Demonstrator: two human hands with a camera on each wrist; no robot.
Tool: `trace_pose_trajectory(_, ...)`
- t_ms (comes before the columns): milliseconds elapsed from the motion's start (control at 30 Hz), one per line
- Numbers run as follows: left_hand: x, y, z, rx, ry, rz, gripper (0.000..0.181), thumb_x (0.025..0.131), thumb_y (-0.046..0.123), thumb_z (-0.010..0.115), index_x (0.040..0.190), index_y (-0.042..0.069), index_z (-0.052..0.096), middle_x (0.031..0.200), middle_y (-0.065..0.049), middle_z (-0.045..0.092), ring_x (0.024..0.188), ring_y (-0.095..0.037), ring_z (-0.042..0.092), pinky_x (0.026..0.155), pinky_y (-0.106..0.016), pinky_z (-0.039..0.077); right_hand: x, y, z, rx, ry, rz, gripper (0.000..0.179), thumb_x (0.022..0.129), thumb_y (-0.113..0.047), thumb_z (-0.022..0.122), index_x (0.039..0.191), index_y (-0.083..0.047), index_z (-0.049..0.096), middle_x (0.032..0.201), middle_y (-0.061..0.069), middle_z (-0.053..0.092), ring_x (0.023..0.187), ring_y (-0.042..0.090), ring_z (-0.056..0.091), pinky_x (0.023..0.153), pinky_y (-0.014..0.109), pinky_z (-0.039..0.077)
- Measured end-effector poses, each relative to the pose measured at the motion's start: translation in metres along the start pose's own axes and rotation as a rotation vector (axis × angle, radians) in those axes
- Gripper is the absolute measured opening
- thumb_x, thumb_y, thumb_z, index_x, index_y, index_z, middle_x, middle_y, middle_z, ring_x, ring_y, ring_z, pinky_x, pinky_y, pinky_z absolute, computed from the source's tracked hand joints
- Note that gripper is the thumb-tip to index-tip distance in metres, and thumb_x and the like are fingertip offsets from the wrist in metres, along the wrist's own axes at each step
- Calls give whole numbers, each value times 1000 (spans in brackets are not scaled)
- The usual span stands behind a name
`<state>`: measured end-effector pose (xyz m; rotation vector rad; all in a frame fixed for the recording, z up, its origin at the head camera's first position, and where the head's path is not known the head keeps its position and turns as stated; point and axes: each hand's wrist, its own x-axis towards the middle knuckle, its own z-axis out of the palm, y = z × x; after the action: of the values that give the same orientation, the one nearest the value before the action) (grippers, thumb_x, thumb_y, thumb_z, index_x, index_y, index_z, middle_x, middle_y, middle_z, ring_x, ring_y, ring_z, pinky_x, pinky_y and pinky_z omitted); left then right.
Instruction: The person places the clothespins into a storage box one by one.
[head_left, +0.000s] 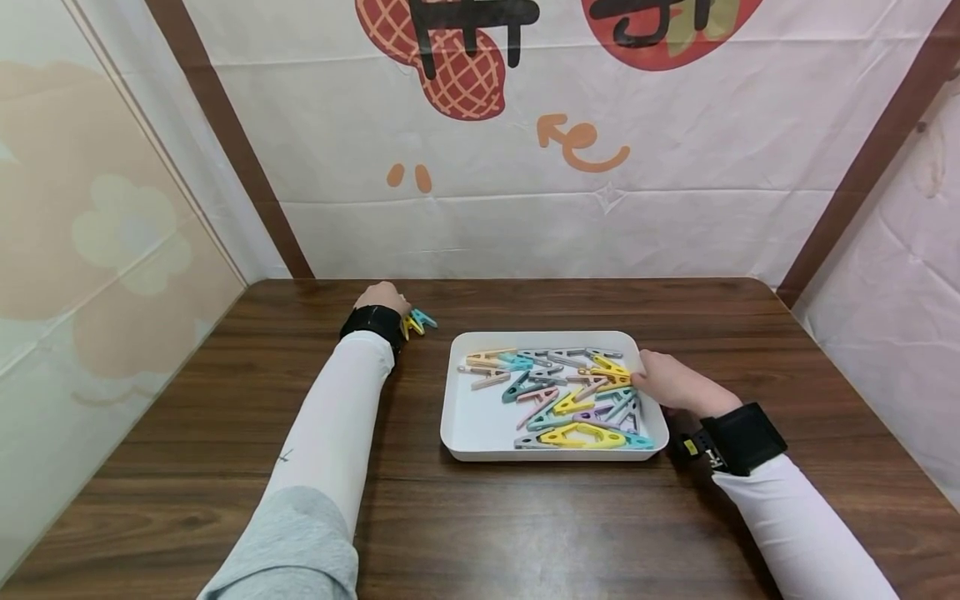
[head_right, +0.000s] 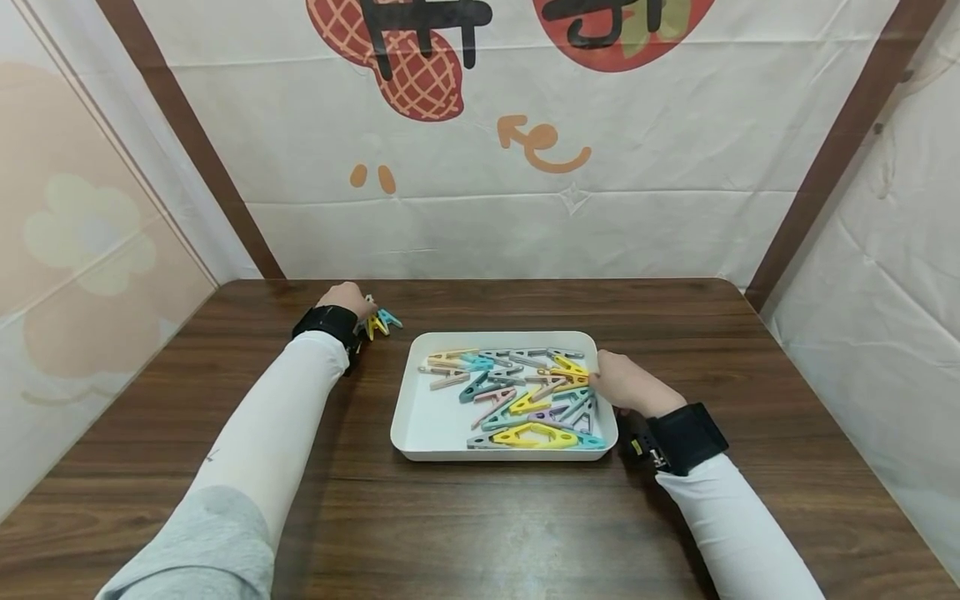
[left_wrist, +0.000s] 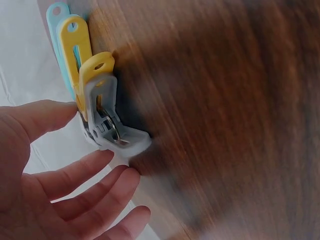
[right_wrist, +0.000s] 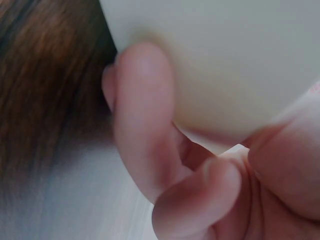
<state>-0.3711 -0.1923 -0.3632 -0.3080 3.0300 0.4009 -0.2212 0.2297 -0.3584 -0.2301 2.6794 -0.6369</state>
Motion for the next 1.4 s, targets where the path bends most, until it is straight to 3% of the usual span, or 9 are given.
trace_pose_trajectory(267, -1, 2, 0, 8, -7, 11, 36, 97, 25, 51, 108, -5, 67, 114, -25, 64, 102, -38, 61, 86, -47, 49, -1, 0, 0, 13, -3, 9, 46, 102, -12, 45, 134, 18, 31, 104, 26, 54, 59, 21, 54, 47, 31, 46)
trace_pose_trajectory(533, -5, -1, -4, -7, -2, 54, 23, 93, 17, 54, 85, -1, 65, 91, -20, 66, 81, -33, 61, 76, -46, 51, 1, 0, -2, 22, -4, 5, 47, 102, -13, 44, 135, 18, 30, 104, 26, 53, 62, 22, 54, 47, 31, 46)
trace_pose_trajectory(800, -3, -6, -3, -19, 4, 60, 21, 91, 19, 56, 83, 1, 63, 84, -16, 62, 74, -29, 57, 68, -40, 48, -1, -1, -2, 9, -4, 9, 48, 102, -13, 45, 135, 18, 31, 108, 28, 52, 65, 22, 54, 49, 31, 47)
trace_pose_trajectory(933, -3, -9, -5, -31, 37, 94, 23, 90, 23, 57, 80, 3, 62, 76, -13, 61, 67, -26, 57, 60, -37, 47, -3, -1, 0, 13, -3, 15, 48, 102, -13, 45, 136, 18, 30, 108, 27, 52, 65, 22, 54, 49, 31, 47)
trace_pose_trajectory(1133, -13, -8, -15, -62, 89, 177, 28, 86, 25, 57, 62, 9, 58, 58, -3, 53, 57, -22, 53, 51, -33, 40, -2, 1, 2, 19, 4, 9, 48, 102, -13, 45, 135, 18, 30, 106, 26, 53, 61, 21, 53, 48, 31, 47)
trace_pose_trajectory(1200, -19, -5, -20, -84, 115, 207, 26, 86, 25, 58, 67, 9, 63, 62, -3, 57, 60, -22, 54, 52, -33, 41, -2, 1, 2, 19, 4, 6, 47, 102, -13, 45, 135, 17, 31, 105, 26, 53, 62, 21, 54, 48, 31, 47)
trace_pose_trajectory(1400, -46, 10, -37, -123, 153, 330, 28, 89, 28, 62, 103, 5, 69, 87, -9, 66, 72, -24, 59, 61, -37, 46, -2, 0, 1, 9, -2, 8, 47, 102, -13, 45, 135, 18, 31, 104, 25, 53, 62, 21, 54, 48, 31, 46)
